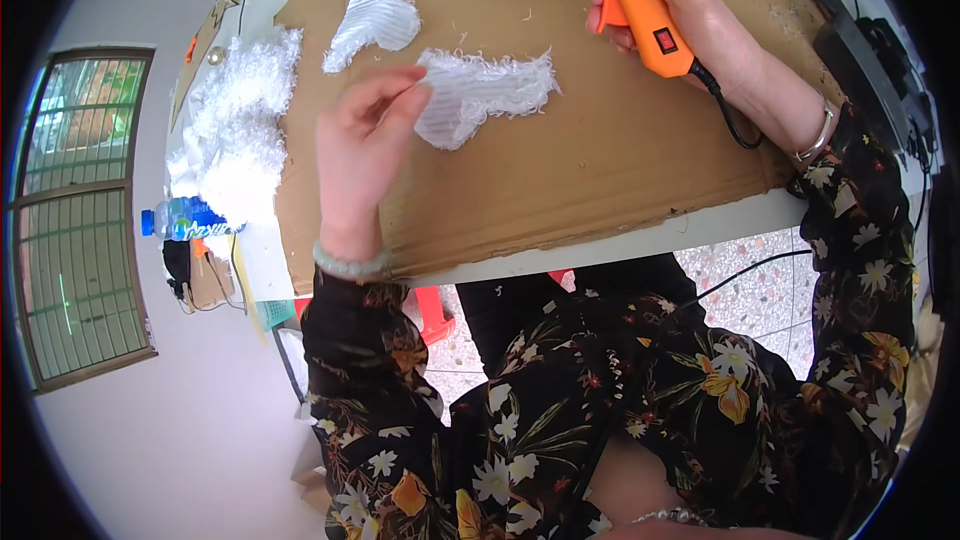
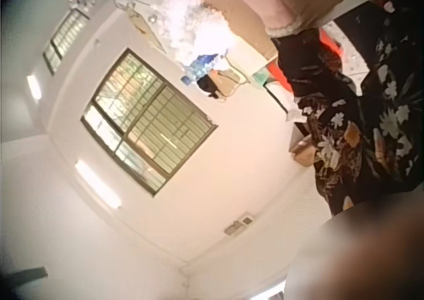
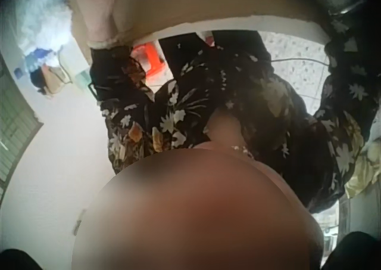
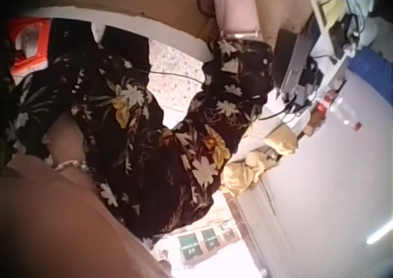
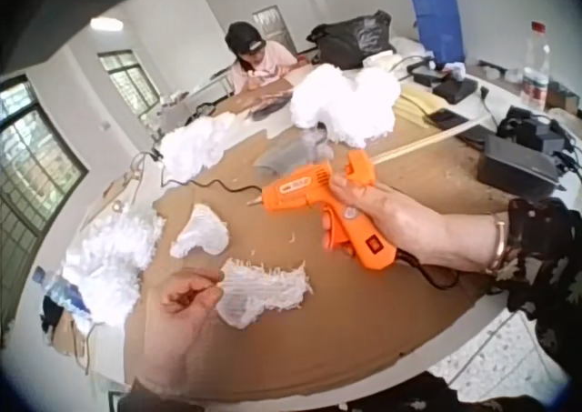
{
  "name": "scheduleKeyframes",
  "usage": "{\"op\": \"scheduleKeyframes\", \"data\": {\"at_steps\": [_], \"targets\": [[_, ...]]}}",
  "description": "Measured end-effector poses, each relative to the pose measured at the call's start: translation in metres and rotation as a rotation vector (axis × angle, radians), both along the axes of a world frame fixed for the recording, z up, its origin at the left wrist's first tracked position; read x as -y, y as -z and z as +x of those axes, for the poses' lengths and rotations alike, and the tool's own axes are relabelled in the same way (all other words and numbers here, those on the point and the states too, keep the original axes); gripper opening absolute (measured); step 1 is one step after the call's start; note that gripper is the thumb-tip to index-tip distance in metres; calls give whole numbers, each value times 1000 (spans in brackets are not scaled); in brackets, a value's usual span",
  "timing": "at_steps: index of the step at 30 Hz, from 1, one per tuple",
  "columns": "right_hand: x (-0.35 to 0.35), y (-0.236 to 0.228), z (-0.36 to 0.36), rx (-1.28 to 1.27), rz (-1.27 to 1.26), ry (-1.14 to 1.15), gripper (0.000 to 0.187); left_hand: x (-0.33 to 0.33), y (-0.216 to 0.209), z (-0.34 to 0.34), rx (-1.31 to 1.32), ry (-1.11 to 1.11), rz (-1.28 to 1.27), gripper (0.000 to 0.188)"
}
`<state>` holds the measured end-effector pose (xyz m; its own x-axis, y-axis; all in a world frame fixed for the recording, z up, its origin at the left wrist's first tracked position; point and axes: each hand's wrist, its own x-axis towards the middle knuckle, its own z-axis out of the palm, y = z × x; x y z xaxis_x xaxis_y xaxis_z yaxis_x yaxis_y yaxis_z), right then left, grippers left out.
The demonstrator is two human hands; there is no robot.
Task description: Glue stuffing onto white fabric cutouts using a hot glue gun.
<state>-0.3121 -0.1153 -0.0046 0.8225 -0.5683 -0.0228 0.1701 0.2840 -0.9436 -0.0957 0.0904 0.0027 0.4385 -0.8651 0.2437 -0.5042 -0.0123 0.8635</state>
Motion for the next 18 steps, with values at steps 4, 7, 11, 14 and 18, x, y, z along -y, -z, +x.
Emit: {"op": "scheduleKeyframes", "data": {"at_steps": [4,7,11,14,18], "targets": [[-3,-8,-1,66,114,137,45,-73,-16,-23,296,-286,121,11],[4,-2,-1,75,151,153,45,-88,-6,-50,948,-126,-6,25],[-2,-4,-1,47,126,170,46,-85,-5,-56,1140,-44,135,46],[5,10,1,15,93,126,47,-84,-4,-56,1190,-5,158,52],[-13,-6,-6,-29,-29,49,48,-83,-6,-60,1177,60,175,44]]}}
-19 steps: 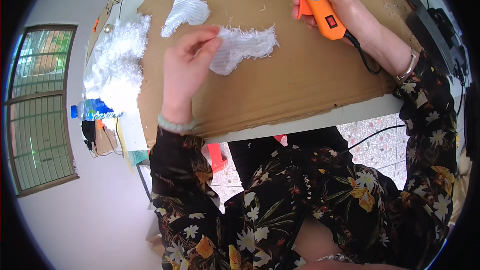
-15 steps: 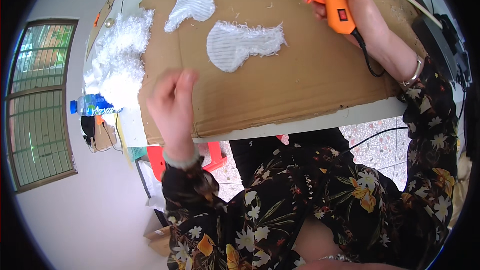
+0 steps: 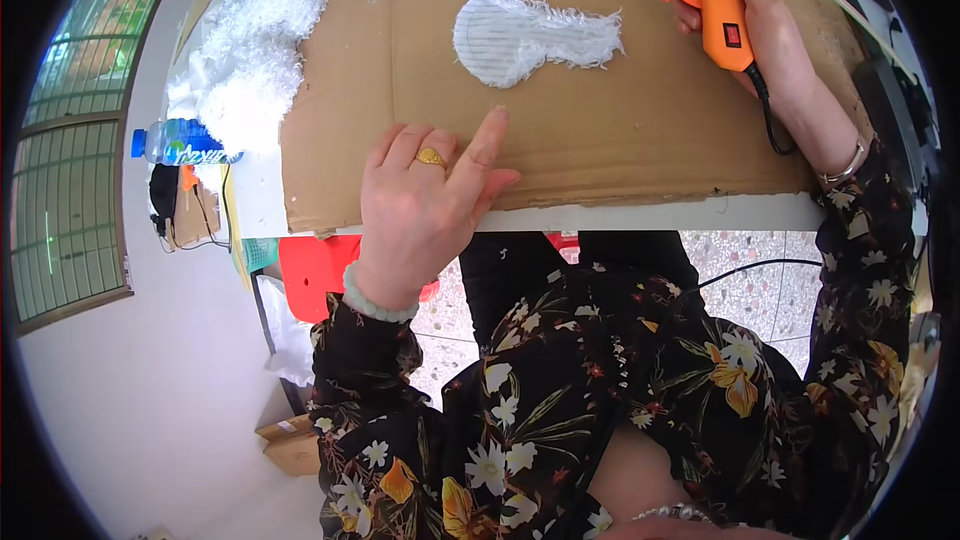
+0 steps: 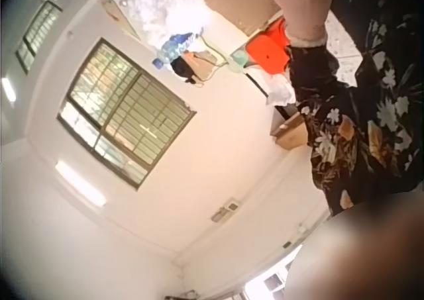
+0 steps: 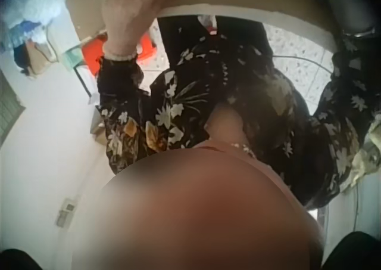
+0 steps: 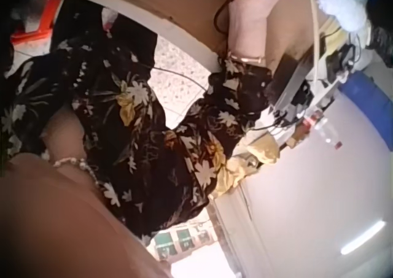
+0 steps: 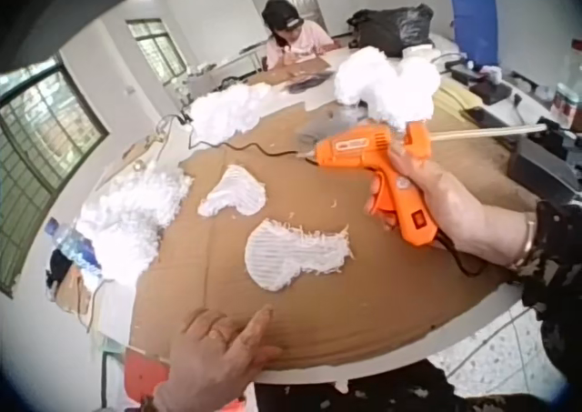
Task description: Glue stuffing onto white fabric cutouts using a hot glue gun.
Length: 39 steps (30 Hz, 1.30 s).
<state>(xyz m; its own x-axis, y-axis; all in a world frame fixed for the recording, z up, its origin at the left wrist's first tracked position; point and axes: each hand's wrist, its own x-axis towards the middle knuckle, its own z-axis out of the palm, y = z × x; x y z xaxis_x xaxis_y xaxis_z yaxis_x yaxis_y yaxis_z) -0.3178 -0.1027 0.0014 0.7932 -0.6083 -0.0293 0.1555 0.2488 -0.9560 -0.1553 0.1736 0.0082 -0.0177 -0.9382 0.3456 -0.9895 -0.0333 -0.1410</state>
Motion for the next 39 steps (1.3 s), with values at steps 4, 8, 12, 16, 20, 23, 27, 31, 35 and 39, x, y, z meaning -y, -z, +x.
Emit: {"op": "scheduleKeyframes", "data": {"at_steps": [4,8,12,16,20,23,27,31,35,39], "targets": [[-1,5,-4,-3,0,-15,47,-6,-2,-16,-1142,-247,99,26],[-1,3,0,-101,-102,73,46,-26,8,-27,-2296,-311,21,26],[-5,-1,-4,-82,-47,57,44,-49,20,-36,-2323,-464,-136,26],[-6,-3,-7,8,10,14,44,-63,11,-34,-2257,-663,-167,26],[-9,-2,-7,-28,26,25,44,-73,13,-17,-2218,-771,-167,26],[-13,-3,-1,-57,-15,52,44,-100,12,21,-1834,-889,-190,23],[-16,-7,-2,-70,52,97,42,-112,-6,53,-1810,-858,-185,24],[-23,-7,2,-89,15,130,41,-106,-9,88,-1628,-894,297,29],[17,59,47,1181,551,-1031,42,-81,-26,104,-1344,-902,699,29],[19,64,53,1210,426,-1002,44,-73,-30,115,-714,-933,815,22]]}}
